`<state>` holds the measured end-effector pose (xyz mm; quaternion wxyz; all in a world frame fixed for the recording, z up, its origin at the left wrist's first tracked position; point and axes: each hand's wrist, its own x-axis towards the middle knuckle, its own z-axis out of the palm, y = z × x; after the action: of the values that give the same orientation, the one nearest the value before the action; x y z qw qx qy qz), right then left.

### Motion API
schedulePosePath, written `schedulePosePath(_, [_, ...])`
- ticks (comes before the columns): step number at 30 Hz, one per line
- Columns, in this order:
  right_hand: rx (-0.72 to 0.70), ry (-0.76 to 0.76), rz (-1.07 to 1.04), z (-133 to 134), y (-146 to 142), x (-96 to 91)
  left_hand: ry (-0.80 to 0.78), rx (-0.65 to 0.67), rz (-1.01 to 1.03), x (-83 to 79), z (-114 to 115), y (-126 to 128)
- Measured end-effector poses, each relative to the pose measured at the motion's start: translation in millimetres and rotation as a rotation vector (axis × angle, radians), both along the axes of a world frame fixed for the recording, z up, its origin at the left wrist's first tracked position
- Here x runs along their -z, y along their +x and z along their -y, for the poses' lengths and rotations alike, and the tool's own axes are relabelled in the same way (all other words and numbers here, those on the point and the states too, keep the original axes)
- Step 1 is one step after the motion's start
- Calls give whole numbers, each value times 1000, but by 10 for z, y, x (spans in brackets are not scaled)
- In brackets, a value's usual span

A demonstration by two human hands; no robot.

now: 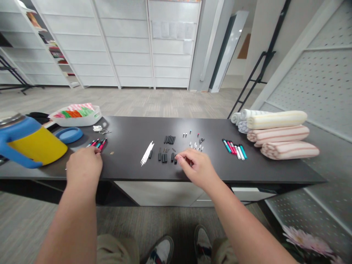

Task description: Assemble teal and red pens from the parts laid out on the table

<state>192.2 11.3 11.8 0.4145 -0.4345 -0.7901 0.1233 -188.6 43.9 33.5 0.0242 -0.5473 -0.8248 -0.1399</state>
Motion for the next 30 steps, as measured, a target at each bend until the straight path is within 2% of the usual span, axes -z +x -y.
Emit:
schedulePosePath(2, [226,30,6,-57,245,-98,-79,-61,-106,-17,3,-14])
schedulePosePath(4, [557,38,15,-116,577,-201,-128,-92,-172,-33,3,-20])
schedulePosePath(6, [868,-18,103,-156,942,-274,-138,-88,-193,-34,-2,-30])
schedulePosePath(8, [1087,-111,228,-167,1275,-287,-137,-82,-226,-18,-11,-45])
schedulePosePath(9, [1141,-164,286,-163,1413,-270,-136,-79,-244,-6,-16,-52])
schedulePosePath(13, [1185,-299,408,-150,1736,-117,-113,-73,-300,20,-8,-23])
schedulePosePath(17, [1155,-391,421,-193,1814,4,-8,-44,-314,-22,42,150])
schedulePosePath(20, [1127,-446,430,-228,1863,41,109,55,-237,-50,71,324])
schedulePosePath(22, [1120,-452,441,-240,1919,63,148,134,-163,-42,72,432])
schedulePosePath(27, [1109,-377,473,-259,2062,132,119,245,6,38,47,662])
schedulePosePath(30, [1111,-412,489,-262,2074,136,112,289,93,72,56,781])
